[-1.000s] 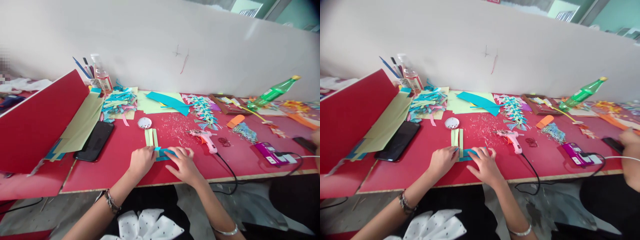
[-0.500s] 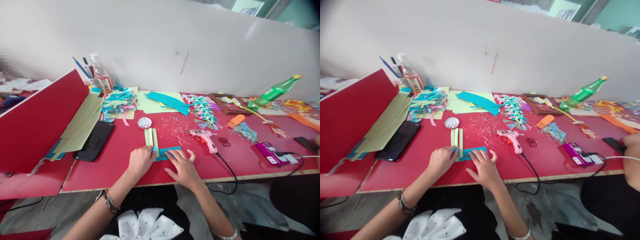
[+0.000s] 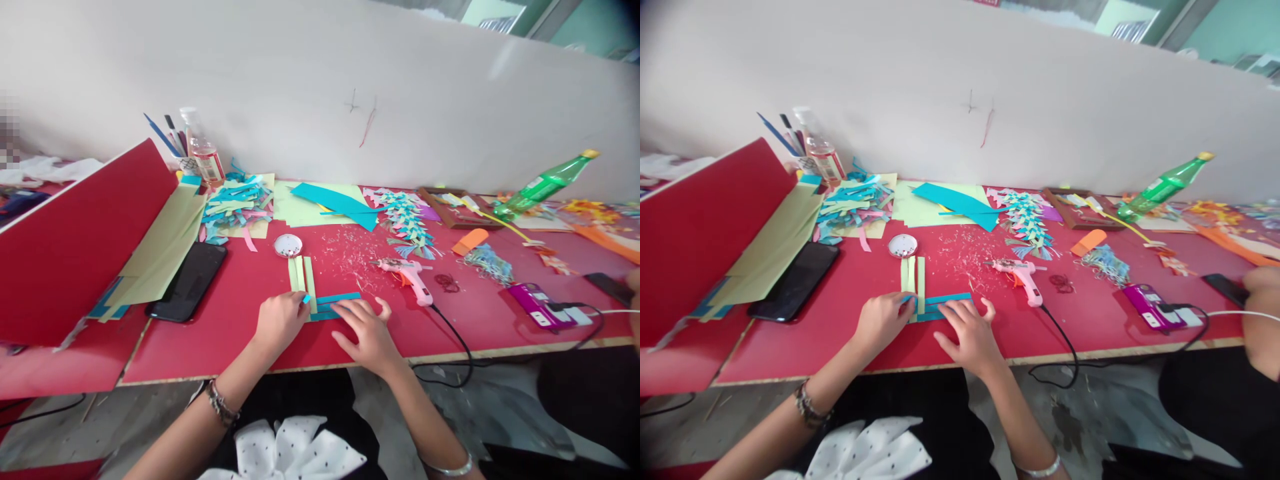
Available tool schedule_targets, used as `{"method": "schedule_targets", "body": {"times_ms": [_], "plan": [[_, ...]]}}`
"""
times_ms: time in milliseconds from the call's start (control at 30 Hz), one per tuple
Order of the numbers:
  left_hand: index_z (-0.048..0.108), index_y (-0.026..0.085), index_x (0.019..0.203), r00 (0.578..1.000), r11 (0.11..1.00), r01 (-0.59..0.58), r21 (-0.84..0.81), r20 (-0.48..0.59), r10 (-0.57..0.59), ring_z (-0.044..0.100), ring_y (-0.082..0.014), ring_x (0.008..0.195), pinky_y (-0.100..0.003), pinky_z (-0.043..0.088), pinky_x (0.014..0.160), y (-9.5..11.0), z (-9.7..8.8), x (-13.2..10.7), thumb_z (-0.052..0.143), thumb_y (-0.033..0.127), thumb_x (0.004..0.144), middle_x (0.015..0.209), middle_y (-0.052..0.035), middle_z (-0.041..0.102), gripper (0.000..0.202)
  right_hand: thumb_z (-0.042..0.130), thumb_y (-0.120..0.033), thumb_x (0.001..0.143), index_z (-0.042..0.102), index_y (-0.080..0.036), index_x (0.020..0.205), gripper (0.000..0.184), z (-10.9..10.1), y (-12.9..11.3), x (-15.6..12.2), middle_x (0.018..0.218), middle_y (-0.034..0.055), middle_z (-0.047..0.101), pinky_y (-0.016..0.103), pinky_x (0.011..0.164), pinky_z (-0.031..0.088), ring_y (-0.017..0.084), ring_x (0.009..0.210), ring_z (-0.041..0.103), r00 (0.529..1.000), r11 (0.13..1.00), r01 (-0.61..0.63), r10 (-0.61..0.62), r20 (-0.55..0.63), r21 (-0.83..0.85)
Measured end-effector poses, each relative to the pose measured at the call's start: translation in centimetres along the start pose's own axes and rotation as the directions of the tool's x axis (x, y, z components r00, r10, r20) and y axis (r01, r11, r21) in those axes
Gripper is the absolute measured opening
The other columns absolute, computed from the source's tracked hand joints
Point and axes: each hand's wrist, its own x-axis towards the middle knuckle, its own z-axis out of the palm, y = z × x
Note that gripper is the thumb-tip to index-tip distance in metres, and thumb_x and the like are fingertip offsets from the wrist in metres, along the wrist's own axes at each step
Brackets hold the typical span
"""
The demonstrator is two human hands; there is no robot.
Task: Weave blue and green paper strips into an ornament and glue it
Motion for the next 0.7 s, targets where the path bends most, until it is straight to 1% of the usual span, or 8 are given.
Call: {"method": "schedule_targets", "body": {"times_ms": [67,100,133,200,267,367,500,700], "plan": [[0.061,0.019,0.079,1.000,1.000,0.013,0.004,0.014,-0.014,0.060,-0.0155,0.064,-0.020,0.033,0.051,0.0,0.0,0.1,0.035,0.032,0.083,0.074,-0.0037,0.066,0.029,0.039,-0.036,0.083,0.052,-0.024,0.110,0.032,-0.5,1.3,0.3,0.108,0.0051,0.057,0.042,0.093,0.018,0.019,0.100,0.049,0.989,0.996,-0.091,0.088,-0.115,-0.021],[0.061,0.019,0.078,1.000,1.000,0.019,0.007,0.019,-0.019,0.060,-0.0156,0.064,-0.020,0.032,0.051,-0.1,0.0,0.1,0.035,0.032,0.082,0.073,-0.0039,0.066,0.029,0.039,-0.035,0.083,0.051,-0.023,0.110,0.032,-0.8,2.2,0.4,0.108,0.0064,0.056,0.041,0.091,0.022,0.020,0.101,0.047,0.965,0.983,-0.178,0.164,-0.205,-0.048],[0.061,0.019,0.078,1.000,1.000,0.023,0.008,0.021,-0.023,0.060,-0.0157,0.064,-0.020,0.032,0.051,-0.1,0.1,0.1,0.035,0.032,0.082,0.073,-0.0041,0.066,0.029,0.040,-0.036,0.082,0.050,-0.021,0.111,0.034,-1.0,3.2,0.5,0.110,0.0091,0.053,0.040,0.088,0.026,0.023,0.103,0.046,0.924,0.956,-0.282,0.248,-0.290,-0.082],[0.062,0.019,0.080,1.000,1.000,0.026,-0.005,0.016,-0.026,0.060,-0.0157,0.065,-0.020,0.032,0.051,-0.1,0.2,0.0,0.035,0.031,0.083,0.074,-0.0045,0.066,0.029,0.045,-0.040,0.077,0.045,-0.013,0.117,0.048,-1.3,5.4,0.5,0.115,0.0170,0.046,0.042,0.081,0.032,0.030,0.103,0.042,0.815,0.835,-0.520,0.422,-0.397,-0.178],[0.062,0.020,0.084,1.000,0.999,0.024,-0.024,0.010,-0.023,0.060,-0.0154,0.067,-0.020,0.032,0.052,-0.1,0.3,-0.1,0.034,0.031,0.083,0.076,-0.0044,0.066,0.030,0.046,-0.042,0.075,0.044,-0.007,0.116,0.054,-1.3,7.4,0.5,0.111,0.0213,0.047,0.042,0.074,0.035,0.033,0.099,0.042,0.760,0.726,-0.636,0.528,-0.379,-0.262],[0.062,0.019,0.083,0.999,0.999,0.038,-0.002,0.025,-0.038,0.059,-0.0152,0.063,-0.021,0.031,0.050,-0.1,0.4,-0.1,0.032,0.033,0.084,0.073,-0.0052,0.065,0.033,0.043,-0.039,0.077,0.050,-0.005,0.107,0.046,-1.0,9.8,0.4,0.097,0.0208,0.052,0.040,0.071,0.037,0.032,0.092,0.045,0.735,0.662,-0.678,0.600,-0.317,-0.318],[0.061,0.016,0.076,0.998,0.998,0.048,0.031,0.036,-0.050,0.059,-0.0152,0.060,-0.021,0.029,0.049,0.0,0.2,0.0,0.029,0.035,0.086,0.069,-0.0062,0.064,0.039,0.043,-0.039,0.077,0.055,-0.007,0.096,0.039,-0.7,11.7,0.7,0.087,0.0166,0.055,0.036,0.070,0.038,0.027,0.083,0.050,0.737,0.678,-0.676,0.632,-0.241,-0.289],[0.059,0.014,0.066,0.998,0.998,0.047,0.035,0.048,-0.049,0.058,-0.0160,0.058,-0.022,0.027,0.047,0.0,0.1,0.2,0.026,0.036,0.087,0.063,-0.0070,0.063,0.045,0.043,-0.043,0.077,0.054,-0.006,0.098,0.043,-1.0,12.1,0.2,0.088,0.0170,0.058,0.033,0.067,0.041,0.025,0.080,0.054,0.745,0.705,-0.667,0.630,-0.218,-0.241]]}}
